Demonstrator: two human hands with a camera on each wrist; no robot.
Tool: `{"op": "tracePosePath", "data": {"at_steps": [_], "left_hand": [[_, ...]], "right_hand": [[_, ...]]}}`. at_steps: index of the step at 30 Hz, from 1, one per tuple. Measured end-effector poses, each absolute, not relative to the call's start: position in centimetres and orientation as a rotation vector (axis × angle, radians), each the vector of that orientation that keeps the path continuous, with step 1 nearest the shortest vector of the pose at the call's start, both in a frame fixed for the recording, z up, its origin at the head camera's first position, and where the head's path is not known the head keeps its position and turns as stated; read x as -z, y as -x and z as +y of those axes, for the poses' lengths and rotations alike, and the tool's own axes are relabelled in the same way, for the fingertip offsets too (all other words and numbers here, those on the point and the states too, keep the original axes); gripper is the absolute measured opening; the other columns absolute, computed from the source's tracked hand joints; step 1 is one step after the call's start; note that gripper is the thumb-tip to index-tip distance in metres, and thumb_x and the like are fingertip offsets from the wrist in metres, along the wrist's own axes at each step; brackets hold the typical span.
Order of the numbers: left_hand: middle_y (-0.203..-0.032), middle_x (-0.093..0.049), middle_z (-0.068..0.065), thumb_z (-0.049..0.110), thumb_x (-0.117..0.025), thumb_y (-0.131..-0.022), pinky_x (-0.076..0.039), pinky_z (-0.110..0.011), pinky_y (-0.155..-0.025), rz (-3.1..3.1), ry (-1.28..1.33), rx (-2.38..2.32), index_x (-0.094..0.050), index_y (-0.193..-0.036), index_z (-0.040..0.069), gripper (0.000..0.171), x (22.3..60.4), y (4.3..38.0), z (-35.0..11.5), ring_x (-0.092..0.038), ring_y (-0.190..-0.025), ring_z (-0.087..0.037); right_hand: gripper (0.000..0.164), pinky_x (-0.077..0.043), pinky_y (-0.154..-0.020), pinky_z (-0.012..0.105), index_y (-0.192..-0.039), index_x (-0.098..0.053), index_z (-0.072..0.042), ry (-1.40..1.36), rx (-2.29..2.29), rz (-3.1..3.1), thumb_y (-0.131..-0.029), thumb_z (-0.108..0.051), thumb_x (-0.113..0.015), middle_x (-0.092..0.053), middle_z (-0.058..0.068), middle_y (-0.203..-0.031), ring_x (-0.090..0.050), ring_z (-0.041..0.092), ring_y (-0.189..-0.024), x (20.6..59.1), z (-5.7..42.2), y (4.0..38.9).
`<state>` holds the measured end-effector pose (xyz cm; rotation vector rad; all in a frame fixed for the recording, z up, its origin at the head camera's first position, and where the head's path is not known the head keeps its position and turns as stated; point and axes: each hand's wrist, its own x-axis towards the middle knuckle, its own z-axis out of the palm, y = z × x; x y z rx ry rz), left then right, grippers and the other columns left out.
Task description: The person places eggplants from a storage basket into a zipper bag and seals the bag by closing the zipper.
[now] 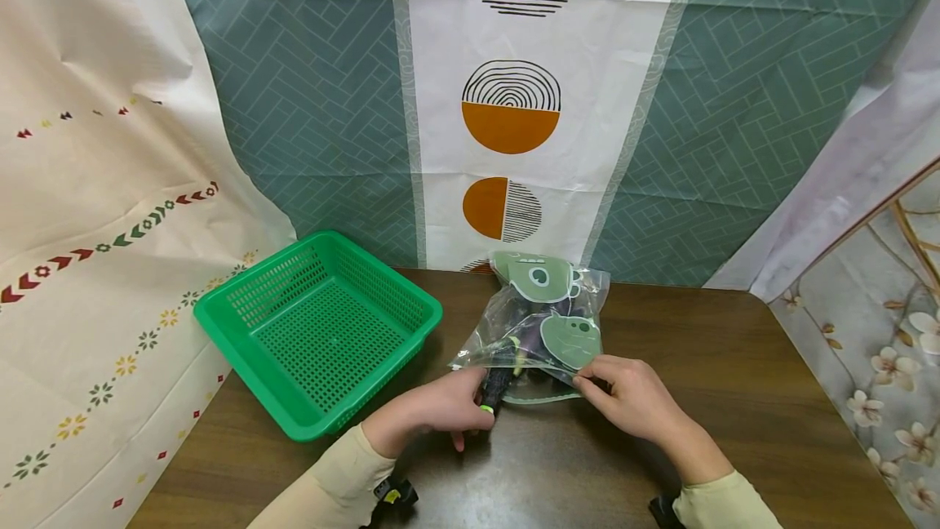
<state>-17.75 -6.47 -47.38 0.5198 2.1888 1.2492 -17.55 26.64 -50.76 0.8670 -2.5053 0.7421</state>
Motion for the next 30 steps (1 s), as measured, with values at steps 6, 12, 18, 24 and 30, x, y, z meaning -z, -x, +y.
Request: {"op": "tracePosePath", "data": {"at_steps": [6, 12, 18, 24, 30], "left_hand": [[-0.063, -0.062, -0.012, -0.002, -0.063, -0.091, -0.063, -0.049, -0.050, 2.222, -0.501, -1.208, -0.056, -0.094, 0.003, 0.009, 47.3, 17.7, -6.4, -0.059, -0.040, -0.016], [-0.058, -0.060, -0.007, 0.003, -0.063, -0.097, -0.063, -0.049, -0.050, 2.264, -0.514, -1.149, -0.056, -0.091, 0.005, 0.010, 47.1, 17.8, -6.3, -0.057, -0.038, -0.013], [-0.063, -0.068, -0.012, 0.005, -0.064, -0.104, -0.060, -0.040, -0.044, 2.252, -0.474, -1.216, -0.061, -0.098, -0.001, 0.009, 47.6, 18.0, -6.1, -0.059, -0.039, -0.012], [-0.072, -0.073, -0.020, 0.006, -0.070, -0.105, -0.057, -0.034, -0.041, 2.212, -0.401, -1.339, -0.058, -0.124, -0.013, 0.030, 48.0, 18.0, -5.7, -0.061, -0.041, -0.012], [-0.065, -0.069, -0.016, 0.003, -0.076, -0.100, -0.059, -0.039, -0.043, 2.208, -0.382, -1.398, -0.047, -0.146, -0.020, 0.059, 48.2, 17.9, -5.5, -0.060, -0.040, -0.012]], "right_hand": [[0.018, -0.053, -0.063, 0.025, -0.094, -0.082, -0.024, -0.870, -0.750, -2.507, -0.094, -0.007, -0.088, -0.071, -0.021, -0.090, -0.057, -0.007, -0.074, 50.7, 26.6, 17.6], [0.017, -0.051, -0.063, 0.024, -0.094, -0.082, -0.023, -0.875, -0.747, -2.512, -0.094, -0.007, -0.088, -0.071, -0.021, -0.089, -0.054, -0.008, -0.072, 50.6, 26.6, 17.5], [0.018, -0.050, -0.062, 0.023, -0.094, -0.082, -0.023, -0.882, -0.750, -2.506, -0.093, -0.006, -0.088, -0.070, -0.021, -0.089, -0.053, -0.008, -0.071, 50.7, 26.6, 17.6], [0.018, -0.050, -0.062, 0.024, -0.094, -0.082, -0.023, -0.884, -0.750, -2.509, -0.093, -0.006, -0.088, -0.070, -0.021, -0.089, -0.053, -0.008, -0.071, 50.8, 26.6, 17.6], [0.017, -0.051, -0.062, 0.024, -0.094, -0.083, -0.023, -0.885, -0.752, -2.505, -0.093, -0.006, -0.088, -0.071, -0.021, -0.089, -0.055, -0.008, -0.072, 50.8, 26.6, 17.5]]}}
